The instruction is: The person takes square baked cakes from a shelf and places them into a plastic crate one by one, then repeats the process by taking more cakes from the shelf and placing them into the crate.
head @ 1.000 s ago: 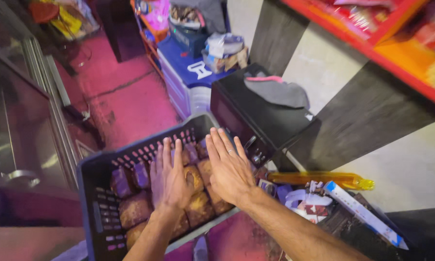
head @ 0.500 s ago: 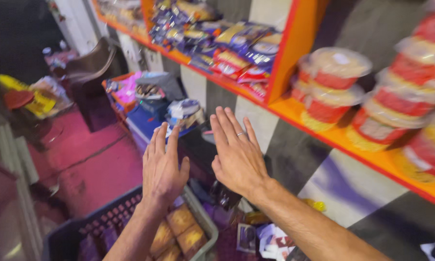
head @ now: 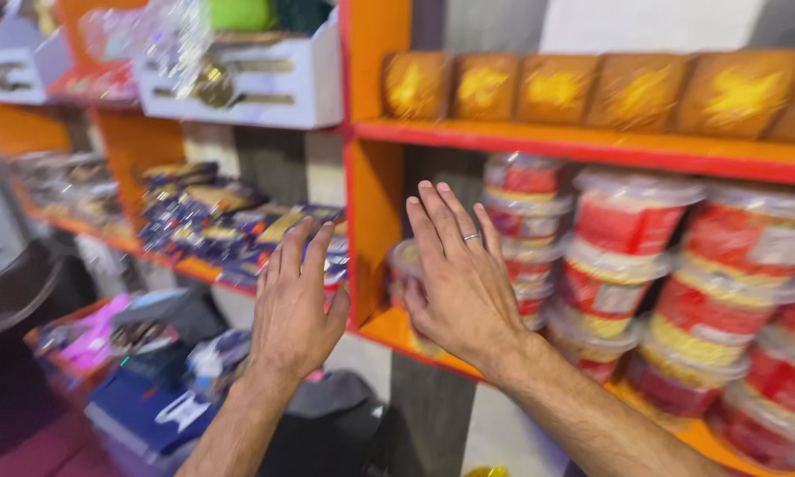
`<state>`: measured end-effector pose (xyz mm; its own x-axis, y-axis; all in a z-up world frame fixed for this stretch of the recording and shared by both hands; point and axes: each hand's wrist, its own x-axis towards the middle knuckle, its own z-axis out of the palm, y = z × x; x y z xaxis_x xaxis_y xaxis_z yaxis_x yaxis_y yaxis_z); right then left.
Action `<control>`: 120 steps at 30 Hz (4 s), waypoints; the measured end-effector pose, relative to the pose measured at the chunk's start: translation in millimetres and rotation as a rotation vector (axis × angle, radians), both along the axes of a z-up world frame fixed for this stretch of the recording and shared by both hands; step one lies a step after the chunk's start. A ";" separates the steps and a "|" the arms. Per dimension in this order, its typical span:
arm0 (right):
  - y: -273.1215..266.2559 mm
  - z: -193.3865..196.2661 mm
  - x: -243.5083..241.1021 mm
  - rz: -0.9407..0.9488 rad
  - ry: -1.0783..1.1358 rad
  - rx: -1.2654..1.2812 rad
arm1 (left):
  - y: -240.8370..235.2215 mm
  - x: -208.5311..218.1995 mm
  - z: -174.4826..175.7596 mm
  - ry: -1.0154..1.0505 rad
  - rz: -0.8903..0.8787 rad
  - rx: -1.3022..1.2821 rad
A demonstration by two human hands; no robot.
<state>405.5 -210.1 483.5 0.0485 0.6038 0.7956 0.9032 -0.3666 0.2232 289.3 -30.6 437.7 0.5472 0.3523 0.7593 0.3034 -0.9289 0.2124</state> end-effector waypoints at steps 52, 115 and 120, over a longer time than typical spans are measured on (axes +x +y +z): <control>137.8 173.1 166.1 0.200 0.968 0.369 | 84.1 212.1 194.4 0.070 -0.346 -0.541; -9.1 178.2 55.4 0.570 1.349 0.937 | -93.2 110.1 203.2 -0.561 -0.948 -1.620; -10.8 172.7 52.8 0.469 1.242 0.827 | -89.1 134.6 181.0 -0.834 -0.917 -1.426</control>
<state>458.3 -220.9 656.2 0.8417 0.1848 0.5074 0.4258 0.3506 -0.8341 423.9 -119.7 618.7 0.6014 0.7247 0.3364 -0.6897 0.2583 0.6765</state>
